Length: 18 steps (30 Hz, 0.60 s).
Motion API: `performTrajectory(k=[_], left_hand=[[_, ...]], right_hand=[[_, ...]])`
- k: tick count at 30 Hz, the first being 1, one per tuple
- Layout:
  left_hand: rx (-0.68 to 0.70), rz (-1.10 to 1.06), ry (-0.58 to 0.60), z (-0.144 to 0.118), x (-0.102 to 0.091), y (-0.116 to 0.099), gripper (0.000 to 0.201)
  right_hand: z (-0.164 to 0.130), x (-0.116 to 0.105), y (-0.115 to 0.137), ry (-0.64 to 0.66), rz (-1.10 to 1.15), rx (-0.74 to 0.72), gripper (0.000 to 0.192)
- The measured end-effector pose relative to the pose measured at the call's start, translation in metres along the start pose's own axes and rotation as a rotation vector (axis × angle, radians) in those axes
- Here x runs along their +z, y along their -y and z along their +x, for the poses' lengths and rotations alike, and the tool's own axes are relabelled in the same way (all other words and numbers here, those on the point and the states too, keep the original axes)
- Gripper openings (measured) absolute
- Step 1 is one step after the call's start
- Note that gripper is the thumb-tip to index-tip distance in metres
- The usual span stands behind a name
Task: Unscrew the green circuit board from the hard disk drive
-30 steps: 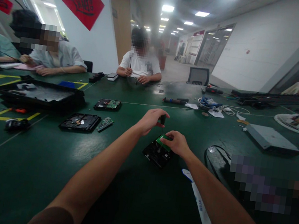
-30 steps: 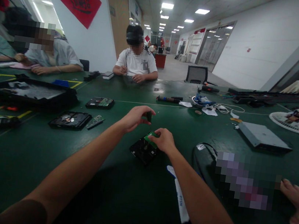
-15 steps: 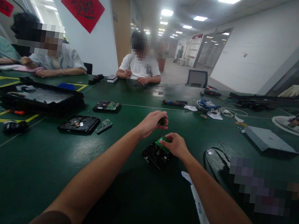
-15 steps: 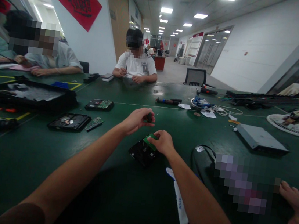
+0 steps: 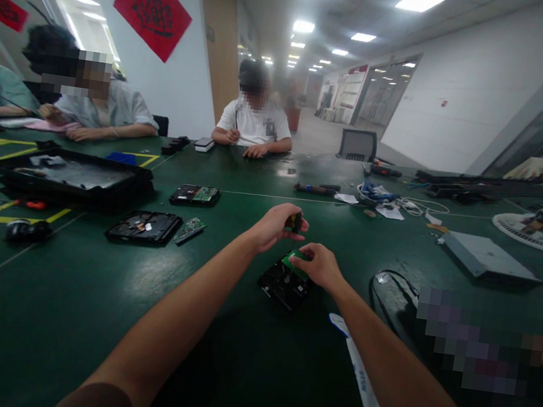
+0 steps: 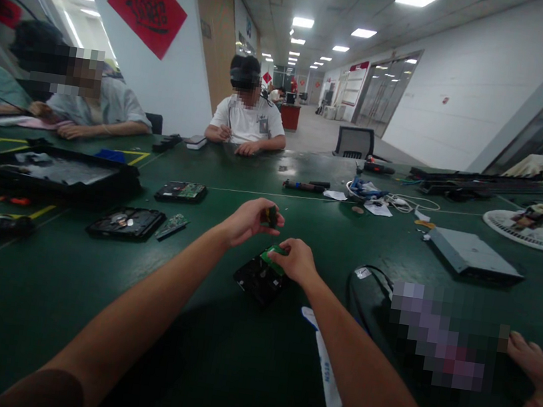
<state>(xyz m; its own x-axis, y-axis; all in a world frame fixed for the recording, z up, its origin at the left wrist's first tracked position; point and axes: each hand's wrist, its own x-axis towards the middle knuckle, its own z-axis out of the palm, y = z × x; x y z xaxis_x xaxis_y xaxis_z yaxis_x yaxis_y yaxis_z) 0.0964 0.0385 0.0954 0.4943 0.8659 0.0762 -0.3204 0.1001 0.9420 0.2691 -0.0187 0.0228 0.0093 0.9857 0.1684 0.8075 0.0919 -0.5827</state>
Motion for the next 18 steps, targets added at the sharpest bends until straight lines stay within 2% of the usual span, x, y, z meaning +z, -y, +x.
performTrajectory(k=[6,14,18], left_hand=[[0.053,0.140,-0.068,-0.0020,0.0018,-0.0054,0.025],[0.046,0.008,-0.025,-0.0001,0.0012,-0.0016,0.019],[0.056,0.036,-0.042,0.0002,0.0026,0.0005,0.025]], right_hand=[[0.0006,-0.0001,-0.0006,0.014,0.001,0.011,0.032],[0.0012,0.0042,-0.0055,-0.014,-0.004,-0.006,0.033],[0.0012,0.0029,-0.0042,-0.005,-0.009,-0.006,0.033]])
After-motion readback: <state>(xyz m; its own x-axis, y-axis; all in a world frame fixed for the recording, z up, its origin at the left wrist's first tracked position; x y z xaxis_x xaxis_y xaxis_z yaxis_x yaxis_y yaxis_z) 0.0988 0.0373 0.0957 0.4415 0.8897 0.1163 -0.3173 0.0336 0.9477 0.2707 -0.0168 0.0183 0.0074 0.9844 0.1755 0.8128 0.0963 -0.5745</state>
